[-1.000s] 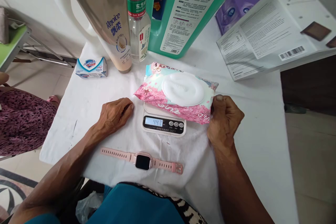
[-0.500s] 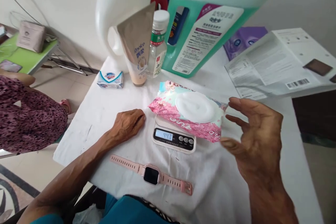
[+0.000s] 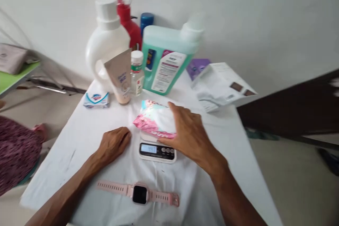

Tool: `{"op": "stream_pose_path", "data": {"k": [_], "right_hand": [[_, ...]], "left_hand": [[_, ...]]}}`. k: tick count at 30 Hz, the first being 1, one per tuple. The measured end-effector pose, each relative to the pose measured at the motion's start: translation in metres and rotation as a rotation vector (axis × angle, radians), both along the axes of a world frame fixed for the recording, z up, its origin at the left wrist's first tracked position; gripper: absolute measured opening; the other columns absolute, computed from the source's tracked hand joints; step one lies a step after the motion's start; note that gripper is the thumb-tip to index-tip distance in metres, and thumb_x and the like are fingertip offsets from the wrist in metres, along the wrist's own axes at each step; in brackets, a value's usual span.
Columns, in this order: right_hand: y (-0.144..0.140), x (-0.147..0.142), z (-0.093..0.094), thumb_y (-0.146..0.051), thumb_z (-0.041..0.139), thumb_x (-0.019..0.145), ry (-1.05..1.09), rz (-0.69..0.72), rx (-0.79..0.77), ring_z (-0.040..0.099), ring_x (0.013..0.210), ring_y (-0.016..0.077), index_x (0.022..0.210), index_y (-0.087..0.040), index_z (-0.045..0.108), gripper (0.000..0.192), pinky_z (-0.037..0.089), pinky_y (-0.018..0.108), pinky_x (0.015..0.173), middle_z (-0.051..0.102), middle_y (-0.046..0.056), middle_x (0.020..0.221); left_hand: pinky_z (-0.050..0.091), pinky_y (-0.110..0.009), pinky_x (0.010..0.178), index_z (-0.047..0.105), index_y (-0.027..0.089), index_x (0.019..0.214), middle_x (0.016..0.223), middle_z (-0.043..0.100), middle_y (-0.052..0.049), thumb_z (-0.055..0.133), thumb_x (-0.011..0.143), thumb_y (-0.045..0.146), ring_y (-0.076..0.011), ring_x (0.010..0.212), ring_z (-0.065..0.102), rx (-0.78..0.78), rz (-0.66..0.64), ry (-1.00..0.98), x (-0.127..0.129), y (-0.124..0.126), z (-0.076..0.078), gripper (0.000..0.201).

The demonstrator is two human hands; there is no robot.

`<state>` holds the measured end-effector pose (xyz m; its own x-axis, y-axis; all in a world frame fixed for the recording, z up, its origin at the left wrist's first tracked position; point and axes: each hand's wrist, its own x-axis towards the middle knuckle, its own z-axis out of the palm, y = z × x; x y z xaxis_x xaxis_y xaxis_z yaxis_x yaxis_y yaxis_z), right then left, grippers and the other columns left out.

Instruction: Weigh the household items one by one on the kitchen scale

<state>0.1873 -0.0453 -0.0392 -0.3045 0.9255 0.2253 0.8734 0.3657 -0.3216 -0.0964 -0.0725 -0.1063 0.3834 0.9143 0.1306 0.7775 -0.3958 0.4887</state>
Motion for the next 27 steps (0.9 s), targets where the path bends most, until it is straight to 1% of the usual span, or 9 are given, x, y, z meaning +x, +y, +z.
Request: {"op": "stream_pose_path", "data": {"k": [3,5,9,13,15,17,22,24,27], "right_hand": [[0.001,-0.001,0.009,-0.036,0.096,0.067,-0.004,0.005,-0.092,0.065,0.123,0.043,0.15,-0.019,0.047,0.098,0.049,0.061,0.102,0.068,0.021,0.136],[0.001,-0.001,0.013,-0.033,0.094,0.068,0.05,0.003,-0.105,0.065,0.123,0.0402,0.144,-0.021,0.051,0.088,0.049,0.058,0.103,0.069,0.018,0.134],[-0.006,0.003,0.013,-0.029,0.094,0.07,0.198,-0.006,-0.054,0.067,0.121,0.0358,0.136,-0.025,0.055,0.076,0.049,0.054,0.103,0.071,0.013,0.133],[-0.018,0.015,0.013,-0.031,0.094,0.071,0.314,-0.081,0.009,0.068,0.117,0.035,0.132,-0.027,0.055,0.072,0.049,0.052,0.101,0.072,0.01,0.131],[-0.021,0.024,0.013,-0.035,0.093,0.073,0.355,-0.163,0.035,0.068,0.116,0.0355,0.13,-0.028,0.056,0.069,0.05,0.052,0.1,0.072,0.01,0.129],[-0.017,0.034,0.01,-0.039,0.092,0.073,0.383,-0.292,0.067,0.068,0.116,0.0365,0.128,-0.028,0.055,0.067,0.05,0.052,0.099,0.072,0.011,0.128],[0.02,0.05,-0.01,-0.042,0.088,0.072,0.289,-0.661,0.208,0.065,0.116,0.0422,0.119,-0.023,0.055,0.061,0.048,0.058,0.096,0.072,0.017,0.123],[0.038,0.052,-0.021,-0.04,0.085,0.073,0.222,-0.746,0.239,0.064,0.116,0.0439,0.117,-0.021,0.055,0.056,0.046,0.059,0.095,0.072,0.02,0.119],[0.059,0.05,-0.035,-0.04,0.08,0.078,0.19,-0.811,0.282,0.062,0.114,0.0445,0.117,-0.019,0.055,0.051,0.046,0.06,0.094,0.071,0.023,0.116]], "left_hand": [[0.043,-0.027,0.061,0.065,0.022,0.087,0.077,0.074,-0.001,0.042,0.105,0.036,-0.0152,0.062,0.066,-0.01,0.005,-0.006,-0.001,0.003,0.0,0.032],[0.045,-0.027,0.06,0.065,0.023,0.087,0.077,0.075,-0.001,0.041,0.104,0.039,-0.0161,0.063,0.068,-0.013,0.013,-0.009,-0.001,0.005,0.001,0.034],[0.046,-0.026,0.057,0.065,0.025,0.086,0.075,0.075,0.001,0.041,0.103,0.042,-0.0167,0.062,0.07,0.005,0.034,-0.001,0.001,0.006,0.002,0.035],[0.045,-0.025,0.053,0.063,0.026,0.083,0.071,0.073,0.004,0.042,0.103,0.043,-0.0159,0.057,0.069,0.015,0.039,0.008,0.001,0.007,0.002,0.033],[0.046,-0.025,0.053,0.063,0.026,0.083,0.07,0.072,0.004,0.043,0.103,0.043,-0.0161,0.057,0.07,0.014,0.039,0.003,0.001,0.007,0.001,0.032],[0.046,-0.026,0.053,0.063,0.026,0.083,0.069,0.072,0.004,0.043,0.102,0.043,-0.0163,0.057,0.07,0.009,0.037,-0.007,0.001,0.007,0.001,0.032],[0.048,-0.026,0.055,0.065,0.026,0.085,0.072,0.073,0.004,0.044,0.103,0.043,-0.0163,0.06,0.072,0.027,0.034,-0.029,0.001,0.006,-0.001,0.031],[0.048,-0.026,0.055,0.065,0.026,0.086,0.073,0.074,0.003,0.044,0.103,0.042,-0.0163,0.06,0.072,0.031,0.028,-0.032,0.0,0.005,-0.003,0.031],[0.047,-0.027,0.056,0.066,0.026,0.087,0.074,0.074,0.003,0.044,0.104,0.041,-0.0164,0.061,0.072,0.038,0.022,-0.041,-0.001,0.006,-0.005,0.031]]}}
